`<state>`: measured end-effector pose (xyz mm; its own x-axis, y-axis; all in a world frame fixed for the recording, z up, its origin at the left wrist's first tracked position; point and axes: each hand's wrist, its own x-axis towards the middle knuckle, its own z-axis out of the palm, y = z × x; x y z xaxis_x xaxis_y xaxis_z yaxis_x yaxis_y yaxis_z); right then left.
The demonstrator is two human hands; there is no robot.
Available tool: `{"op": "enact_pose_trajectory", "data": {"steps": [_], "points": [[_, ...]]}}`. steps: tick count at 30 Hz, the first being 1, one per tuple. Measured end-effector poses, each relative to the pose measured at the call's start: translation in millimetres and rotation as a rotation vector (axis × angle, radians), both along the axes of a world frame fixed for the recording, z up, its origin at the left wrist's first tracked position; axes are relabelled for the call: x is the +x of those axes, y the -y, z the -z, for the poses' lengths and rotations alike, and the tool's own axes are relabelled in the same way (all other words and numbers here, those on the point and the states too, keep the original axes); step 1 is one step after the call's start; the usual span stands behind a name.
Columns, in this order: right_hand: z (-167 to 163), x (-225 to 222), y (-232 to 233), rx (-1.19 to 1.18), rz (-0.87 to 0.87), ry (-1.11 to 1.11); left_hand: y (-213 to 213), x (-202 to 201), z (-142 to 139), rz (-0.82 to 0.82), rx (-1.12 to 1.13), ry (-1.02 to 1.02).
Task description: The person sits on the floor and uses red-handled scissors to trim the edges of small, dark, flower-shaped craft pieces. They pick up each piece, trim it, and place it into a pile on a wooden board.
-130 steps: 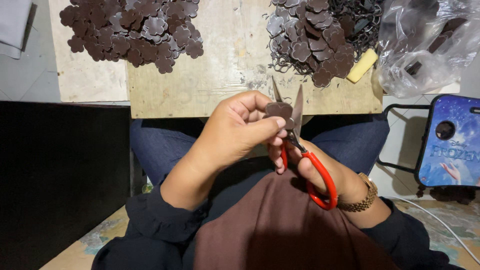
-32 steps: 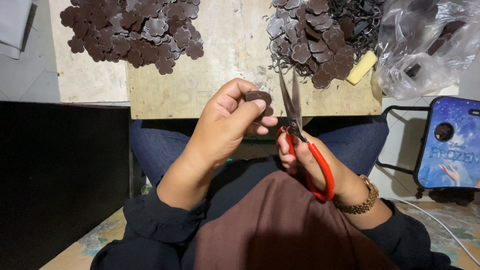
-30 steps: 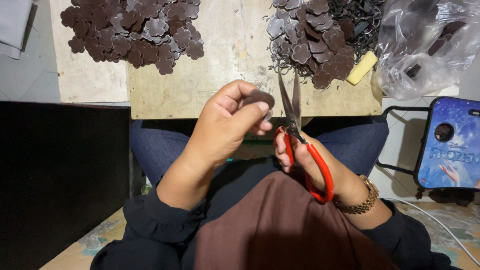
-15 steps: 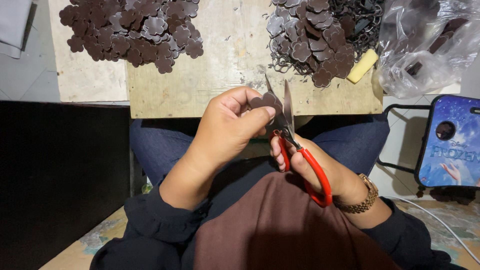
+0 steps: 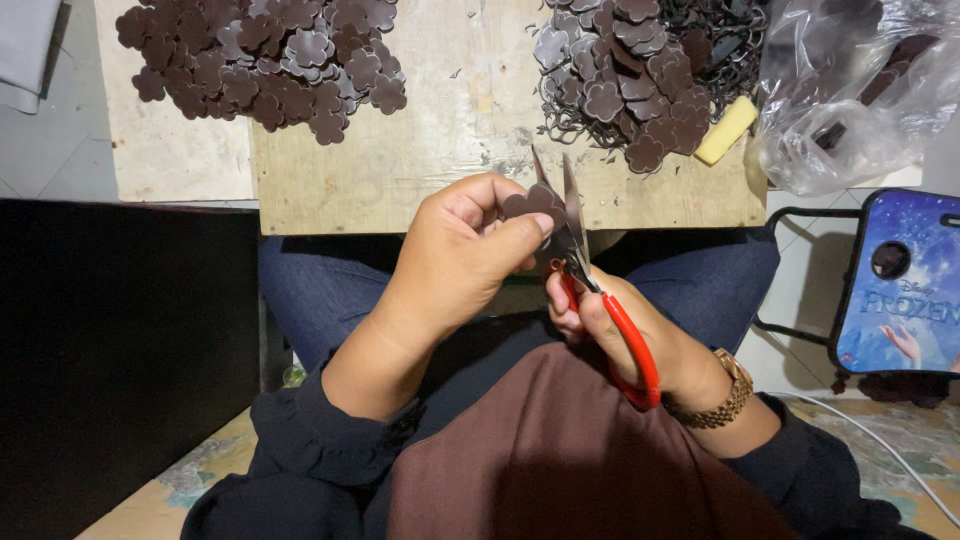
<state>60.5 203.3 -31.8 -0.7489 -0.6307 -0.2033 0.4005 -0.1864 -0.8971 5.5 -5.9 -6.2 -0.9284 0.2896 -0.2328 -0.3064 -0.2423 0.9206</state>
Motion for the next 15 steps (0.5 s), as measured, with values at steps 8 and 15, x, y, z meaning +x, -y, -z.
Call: {"op": "enact_pose_trajectory", "data": {"steps": [8,15], "points": [[0.7,1.0,-2.6,0.002,0.002,0.029,1.9,-0.5,-0.1,0.003,0.017,0.024],[1.9,-0.8,-0.4,0.004,-0.023,-0.065,-1.9,2.1,1.6,0.027,0.177,0.058]]}}
